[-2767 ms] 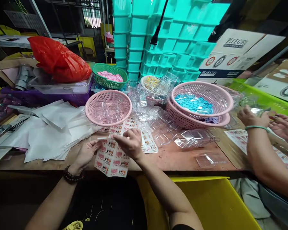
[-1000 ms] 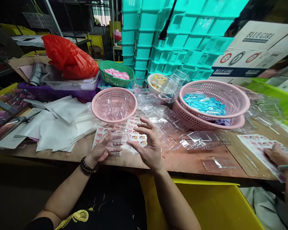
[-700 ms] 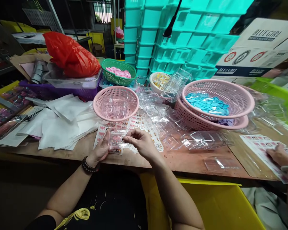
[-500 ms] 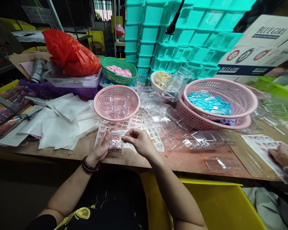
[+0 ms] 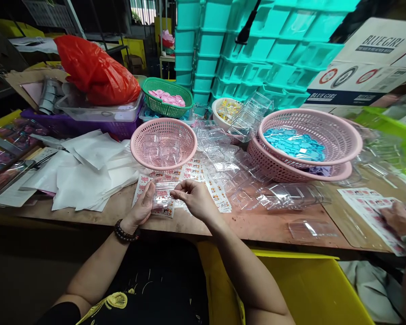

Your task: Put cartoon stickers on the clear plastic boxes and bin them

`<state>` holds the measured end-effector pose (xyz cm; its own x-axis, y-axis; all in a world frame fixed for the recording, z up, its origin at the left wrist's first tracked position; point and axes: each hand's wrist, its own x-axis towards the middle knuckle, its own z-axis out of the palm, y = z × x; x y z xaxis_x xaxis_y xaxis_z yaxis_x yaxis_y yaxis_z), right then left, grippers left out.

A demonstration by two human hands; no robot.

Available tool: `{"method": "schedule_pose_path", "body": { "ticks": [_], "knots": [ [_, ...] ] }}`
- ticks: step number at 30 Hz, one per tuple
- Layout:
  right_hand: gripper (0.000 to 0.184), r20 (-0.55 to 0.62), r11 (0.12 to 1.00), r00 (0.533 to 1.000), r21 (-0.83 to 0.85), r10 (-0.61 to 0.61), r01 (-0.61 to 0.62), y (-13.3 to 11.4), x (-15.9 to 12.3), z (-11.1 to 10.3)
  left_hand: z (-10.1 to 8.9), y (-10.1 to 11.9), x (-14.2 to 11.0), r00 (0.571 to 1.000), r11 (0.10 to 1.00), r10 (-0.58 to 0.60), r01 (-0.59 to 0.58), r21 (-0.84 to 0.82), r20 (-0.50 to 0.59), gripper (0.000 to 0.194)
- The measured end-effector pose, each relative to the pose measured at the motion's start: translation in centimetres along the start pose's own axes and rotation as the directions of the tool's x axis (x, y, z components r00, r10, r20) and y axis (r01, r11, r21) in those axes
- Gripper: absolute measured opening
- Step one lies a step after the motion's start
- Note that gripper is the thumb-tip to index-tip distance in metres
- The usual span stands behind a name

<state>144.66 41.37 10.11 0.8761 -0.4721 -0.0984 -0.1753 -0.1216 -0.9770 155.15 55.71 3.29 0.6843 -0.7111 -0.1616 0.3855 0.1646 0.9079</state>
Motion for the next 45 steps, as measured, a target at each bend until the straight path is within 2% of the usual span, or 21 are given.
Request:
{"method": "schedule_pose_path", "body": {
  "ticks": [4,7,10,13,14,16,18,19,21,23,25,26,28,30,32,34,37,39,41,43,45],
  "knots": [
    [0.047,-0.017,0.997,1.000,-0.075,-0.022,0.021,0.2,0.1,0.2,0.0,-0.1,0.1,0.998,0.999,0.036,-0.035,-0.016,0.047,0.068],
    [0.044,-0.036,0.970,0.995,-0.229,-0.092,0.081,0.6,-0.3,0.5,0.2,-0.4,0.4,0.993,0.996,0.087,-0.085,-0.028,0.084,0.072],
    [0.038,-0.194,0.861,0.955,-0.498,-0.224,0.100,1.1,-1.1,0.6,0.5,-0.6,0.5,0.988,0.990,0.143,-0.141,-0.022,0.067,0.067],
    [0.074,-0.353,0.807,0.894,-0.590,-0.276,0.016,1.6,-1.8,0.0,0.4,-0.7,0.3,0.980,0.983,0.185,-0.183,-0.028,0.076,0.061],
    [0.085,-0.324,0.838,0.916,-0.545,-0.235,0.022,1.8,-2.0,-0.3,0.2,-0.7,0.2,0.975,0.981,0.196,-0.193,-0.031,0.107,0.060],
    [0.089,-0.085,0.928,0.990,-0.365,-0.111,0.072,2.3,-2.1,-0.9,-0.2,-0.9,0.0,0.950,0.973,0.229,-0.225,-0.042,0.212,0.061],
    [0.081,0.172,0.983,0.982,-0.150,-0.078,0.104,2.9,-2.3,-1.3,-0.4,-1.1,-0.3,0.908,0.965,0.261,-0.258,-0.053,0.328,0.066],
    [0.078,0.215,0.989,0.972,-0.095,-0.094,0.116,3.1,-2.4,-1.3,-0.5,-1.3,-0.5,0.897,0.959,0.276,-0.278,-0.046,0.346,0.069],
    [0.073,0.072,0.971,0.988,-0.189,-0.135,0.147,3.4,-2.7,-1.2,-0.2,-1.6,-0.9,0.915,0.947,0.303,-0.320,0.023,0.267,0.076],
    [0.071,-0.210,0.859,0.958,-0.507,-0.198,0.067,3.4,-3.3,-0.6,0.6,-2.1,-1.6,0.943,0.945,0.302,-0.316,0.084,0.139,0.083],
    [0.069,-0.368,0.621,0.867,-0.778,-0.336,-0.090,3.3,-4.1,0.4,1.9,-2.6,-2.2,0.960,0.967,0.248,-0.253,0.023,0.128,0.090],
    [0.066,-0.361,0.499,0.839,-0.857,-0.408,-0.126,3.2,-4.6,1.0,2.7,-2.9,-2.5,0.963,0.978,0.208,-0.203,-0.050,0.169,0.095],
    [0.060,-0.237,0.326,0.833,-0.943,-0.500,-0.073,3.1,-5.7,2.0,4.1,-3.3,-2.7,0.961,0.974,0.135,-0.083,-0.213,0.240,0.102],
    [0.058,-0.079,0.267,0.830,-0.960,-0.553,0.086,3.0,-6.7,2.3,5.1,-3.3,-2.3,0.974,0.942,0.047,0.031,-0.333,0.222,0.102],
    [0.061,0.026,0.296,0.819,-0.925,-0.573,0.237,2.9,-7.5,1.6,5.3,-3.2,-1.6,0.983,0.913,-0.071,0.133,-0.387,0.171,0.094],
    [0.074,0.030,0.364,0.813,-0.884,-0.582,0.293,3.0,-7.7,0.0,4.9,-3.1,-0.9,0.972,0.908,-0.157,0.212,-0.360,0.176,0.086],
    [0.098,0.016,0.499,0.863,-0.811,-0.505,0.307,3.4,-7.4,-2.8,4.0,-3.2,-0.4,0.919,0.931,-0.182,0.276,-0.240,0.349,0.080],
    [0.097,0.097,0.608,0.909,-0.714,-0.406,0.348,3.9,-6.9,-4.0,3.4,-3.3,-0.4,0.871,0.946,-0.175,0.277,-0.166,0.459,0.083],
    [0.085,0.161,0.697,0.922,-0.611,-0.353,0.374,4.6,-6.4,-4.4,2.7,-3.2,-0.5,0.851,0.966,-0.177,0.247,-0.079,0.494,0.089],
    [0.080,0.133,0.744,0.921,-0.553,-0.367,0.376,5.6,-5.7,-4.4,1.8,-2.7,-0.6,0.892,0.987,-0.160,0.143,0.073,0.423,0.093],
    [0.079,0.029,0.754,0.913,-0.554,-0.407,0.353,7.0,-4.7,-4.3,0.3,-1.9,-0.6,0.978,0.946,-0.035,-0.033,0.322,0.204,0.086]
  ]
}}
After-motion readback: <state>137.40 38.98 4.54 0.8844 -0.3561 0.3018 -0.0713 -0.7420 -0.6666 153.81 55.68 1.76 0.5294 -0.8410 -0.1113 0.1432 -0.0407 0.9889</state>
